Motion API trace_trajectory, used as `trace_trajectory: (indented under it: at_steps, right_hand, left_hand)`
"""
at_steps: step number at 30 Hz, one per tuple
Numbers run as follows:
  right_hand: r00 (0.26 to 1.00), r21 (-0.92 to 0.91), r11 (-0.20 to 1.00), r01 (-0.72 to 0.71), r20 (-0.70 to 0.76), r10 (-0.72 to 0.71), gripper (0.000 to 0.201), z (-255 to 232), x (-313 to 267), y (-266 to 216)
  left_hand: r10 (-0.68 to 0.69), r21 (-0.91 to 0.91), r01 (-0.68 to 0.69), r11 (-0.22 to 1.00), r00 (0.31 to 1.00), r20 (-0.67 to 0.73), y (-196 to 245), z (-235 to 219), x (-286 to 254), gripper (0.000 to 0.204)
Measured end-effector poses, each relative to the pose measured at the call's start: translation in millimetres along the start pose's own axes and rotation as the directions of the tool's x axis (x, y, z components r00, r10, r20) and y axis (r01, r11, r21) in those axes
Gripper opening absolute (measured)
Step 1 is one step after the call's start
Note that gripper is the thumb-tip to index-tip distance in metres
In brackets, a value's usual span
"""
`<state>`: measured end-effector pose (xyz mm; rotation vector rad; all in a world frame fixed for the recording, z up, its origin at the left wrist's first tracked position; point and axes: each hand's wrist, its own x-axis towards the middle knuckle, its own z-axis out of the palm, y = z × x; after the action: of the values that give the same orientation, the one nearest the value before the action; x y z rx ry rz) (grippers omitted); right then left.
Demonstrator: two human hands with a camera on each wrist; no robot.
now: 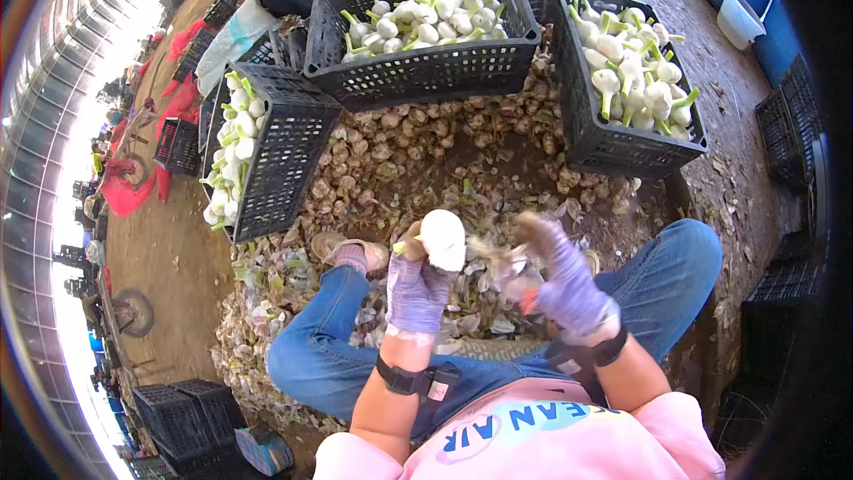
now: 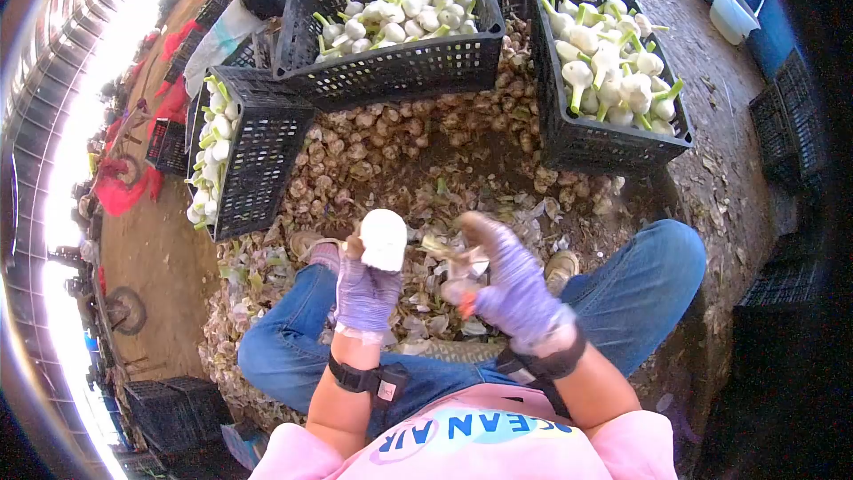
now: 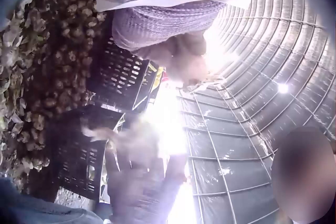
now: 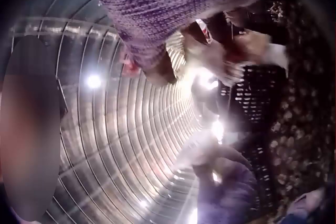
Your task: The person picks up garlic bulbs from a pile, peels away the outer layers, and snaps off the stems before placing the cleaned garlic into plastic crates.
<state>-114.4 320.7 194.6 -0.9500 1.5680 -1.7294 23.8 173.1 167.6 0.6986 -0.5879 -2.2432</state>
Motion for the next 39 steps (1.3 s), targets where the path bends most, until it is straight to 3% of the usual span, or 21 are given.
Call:
trace_trajectory:
  at_steps: [5, 6, 9, 11, 14, 15, 16, 17, 19, 21, 23, 24, 25, 27, 29, 31, 33, 35, 36, 37, 39]
  right_hand:
    - [0.998, -0.132, 0.991, -0.037, -0.056, 0.03, 0.056, 37, 1, 27]
    - [0.985, 0.073, 0.989, -0.131, -0.103, 0.139, 0.046, 31, 8, 27]
    - [0.88, 0.583, 0.77, -0.259, -0.186, 0.437, 0.018, 12, 36, 1]
    - [0.874, 0.61, 0.77, -0.185, -0.256, 0.412, 0.018, -2, 44, 12]
    - [0.884, 0.49, 0.826, -0.277, -0.206, 0.419, 0.016, -7, 45, 35]
    - [0.887, 0.472, 0.825, -0.311, -0.167, 0.431, 0.015, -6, 40, 43]
    - [0.906, 0.338, 0.874, -0.35, -0.114, 0.407, 0.017, -7, 35, 55]
    - [0.896, 0.339, 0.863, -0.375, -0.104, 0.431, 0.017, -7, 29, 64]
    - [0.885, 0.15, 0.872, -0.466, 0.069, 0.461, 0.021, -7, 28, 78]
    - [0.834, 0.079, 0.832, -0.549, 0.109, 0.54, 0.028, -8, 28, 86]
    - [0.901, -0.366, 0.887, -0.281, 0.218, 0.375, 0.03, -16, 22, 117]
    - [0.767, -0.136, 0.792, -0.596, 0.197, 0.611, 0.034, -8, 38, 93]
    - [0.755, -0.135, 0.781, -0.61, 0.201, 0.624, 0.034, -8, 38, 104]
    - [0.864, -0.376, 0.85, -0.367, 0.201, 0.462, 0.03, -11, 34, 128]
    - [0.888, -0.463, 0.862, -0.206, 0.283, 0.364, 0.035, -12, 54, 121]
    - [0.804, -0.099, 0.818, -0.566, 0.15, 0.575, 0.035, -7, 53, 131]
    - [0.801, -0.133, 0.815, -0.564, 0.151, 0.579, 0.032, -9, 63, 133]
    - [0.551, -0.074, 0.578, -0.813, 0.227, 0.803, 0.036, -9, 72, 132]
    - [0.639, -0.093, 0.664, -0.742, 0.205, 0.742, 0.033, -8, 71, 136]
    - [0.633, -0.093, 0.659, -0.747, 0.203, 0.747, 0.033, -9, 70, 139]
    - [0.559, 0.046, 0.562, -0.826, 0.206, 0.803, 0.032, -11, 67, 140]
  left_hand:
    - [-0.012, 0.367, 0.055, 0.928, 0.993, -0.12, -11, 8, -9, 0.044]
    - [0.15, 0.566, -0.075, 0.821, 0.985, -0.087, -11, 11, -4, 0.041]
    - [-0.025, 0.53, 0.141, 0.836, 0.975, -0.219, 5, 12, 8, 0.033]
    - [-0.011, 0.603, 0.119, 0.789, 0.984, -0.18, 13, -1, 38, 0.033]
    - [0.21, 0.324, -0.228, 0.918, 0.973, 0.09, 57, 62, 90, 0.043]
    - [0.269, 0.248, -0.375, 0.893, 0.887, 0.375, 78, 75, 109, 0.051]
    - [0.28, 0.191, -0.38, 0.905, 0.871, 0.405, 93, 95, 115, 0.052]
    - [0.394, 0.214, -0.409, 0.887, 0.913, 0.11, 93, 98, 112, 0.044]
    - [0.38, 0.355, -0.403, 0.844, 0.915, 0.136, 96, 79, 138, 0.036]
    - [0.32, 0.55, -0.305, 0.777, 0.945, 0.071, 83, 43, 165, 0.03]
    - [0.258, 0.737, -0.106, 0.668, 0.961, -0.096, 61, 4, 191, 0.026]
    - [0.209, 0.781, -0.045, 0.623, 0.972, -0.111, 50, -25, 207, 0.026]
    - [0.194, 0.772, 0.01, 0.635, 0.966, -0.172, 37, -55, 225, 0.029]
    - [0.136, 0.826, 0.132, 0.548, 0.96, -0.243, 11, -103, 256, 0.034]
    - [0.189, 0.982, -0.026, 0.187, 0.982, -0.01, -25, -157, 289, 0.039]
    - [0.111, 0.998, 0.064, -0.025, 0.992, -0.06, -39, -113, 300, 0.044]
    - [0.074, 0.929, 0.068, -0.363, 0.996, -0.044, -66, -116, 325, 0.049]
    - [0.091, 0.873, 0.149, -0.465, 0.989, -0.12, -96, -131, 347, 0.052]
    - [0.13, 0.798, 0.222, -0.561, 0.975, -0.181, -100, -126, 350, 0.054]
    - [0.124, 0.797, 0.223, -0.561, 0.975, -0.186, -101, -121, 350, 0.054]
    - [0.187, 0.884, 0.378, -0.276, 0.923, -0.337, -98, -105, 345, 0.054]
